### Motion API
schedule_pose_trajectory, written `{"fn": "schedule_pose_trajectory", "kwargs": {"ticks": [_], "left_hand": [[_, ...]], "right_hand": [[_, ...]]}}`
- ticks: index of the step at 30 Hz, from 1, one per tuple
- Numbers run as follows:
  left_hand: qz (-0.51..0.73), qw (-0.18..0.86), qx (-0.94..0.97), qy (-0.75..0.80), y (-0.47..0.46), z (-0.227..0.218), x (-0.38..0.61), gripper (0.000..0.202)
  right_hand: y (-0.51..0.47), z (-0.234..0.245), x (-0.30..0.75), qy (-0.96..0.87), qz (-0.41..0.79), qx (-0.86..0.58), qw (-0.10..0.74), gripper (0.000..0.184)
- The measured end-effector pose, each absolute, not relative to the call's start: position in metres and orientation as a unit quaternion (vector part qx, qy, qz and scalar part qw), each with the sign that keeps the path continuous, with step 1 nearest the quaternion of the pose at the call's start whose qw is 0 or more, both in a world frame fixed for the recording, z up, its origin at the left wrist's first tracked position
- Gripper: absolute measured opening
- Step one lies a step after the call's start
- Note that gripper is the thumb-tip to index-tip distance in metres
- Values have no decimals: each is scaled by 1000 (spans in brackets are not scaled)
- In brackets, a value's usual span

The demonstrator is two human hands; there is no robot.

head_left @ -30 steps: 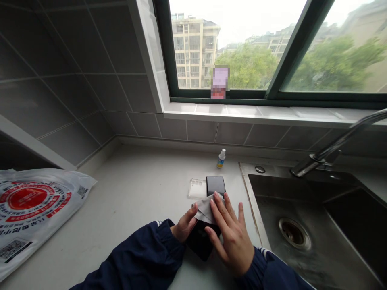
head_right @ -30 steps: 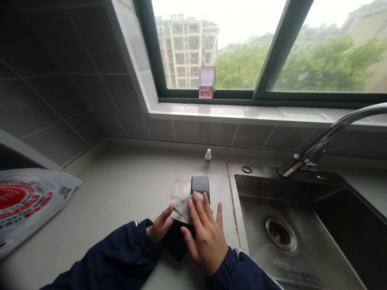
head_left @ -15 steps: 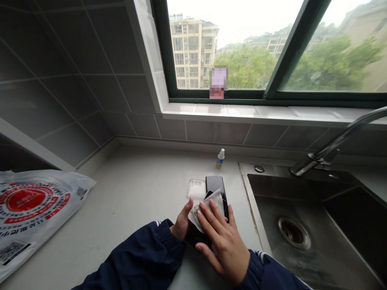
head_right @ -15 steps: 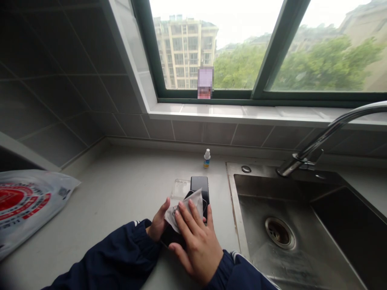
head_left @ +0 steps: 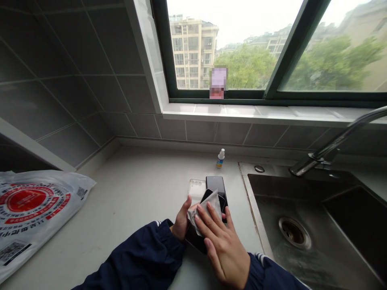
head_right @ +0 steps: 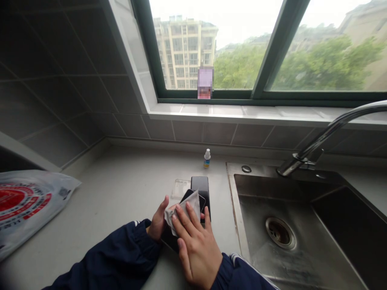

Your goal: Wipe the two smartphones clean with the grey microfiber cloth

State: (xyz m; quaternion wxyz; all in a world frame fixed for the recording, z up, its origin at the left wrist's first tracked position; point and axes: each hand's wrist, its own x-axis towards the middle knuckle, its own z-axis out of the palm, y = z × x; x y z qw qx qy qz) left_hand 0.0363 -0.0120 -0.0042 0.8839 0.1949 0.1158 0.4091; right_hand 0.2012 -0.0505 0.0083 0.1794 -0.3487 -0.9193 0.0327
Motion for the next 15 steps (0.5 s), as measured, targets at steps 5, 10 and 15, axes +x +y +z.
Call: {"fn": "schedule_pose_trajectory", "kwargs": {"ticks": [5,10,15], "left_hand": [[416,877,209,114,-12,-1,37,77],[437,868,199,124,-13,1,35,80],[451,860,181,153,-12,2,31,83]], "right_hand": [[-49,4,200,-918,8,-344,198,59],[-51,14,199,-927,0,-319,196,66],[-53,28,200,-948,5,-271,166,61]]}}
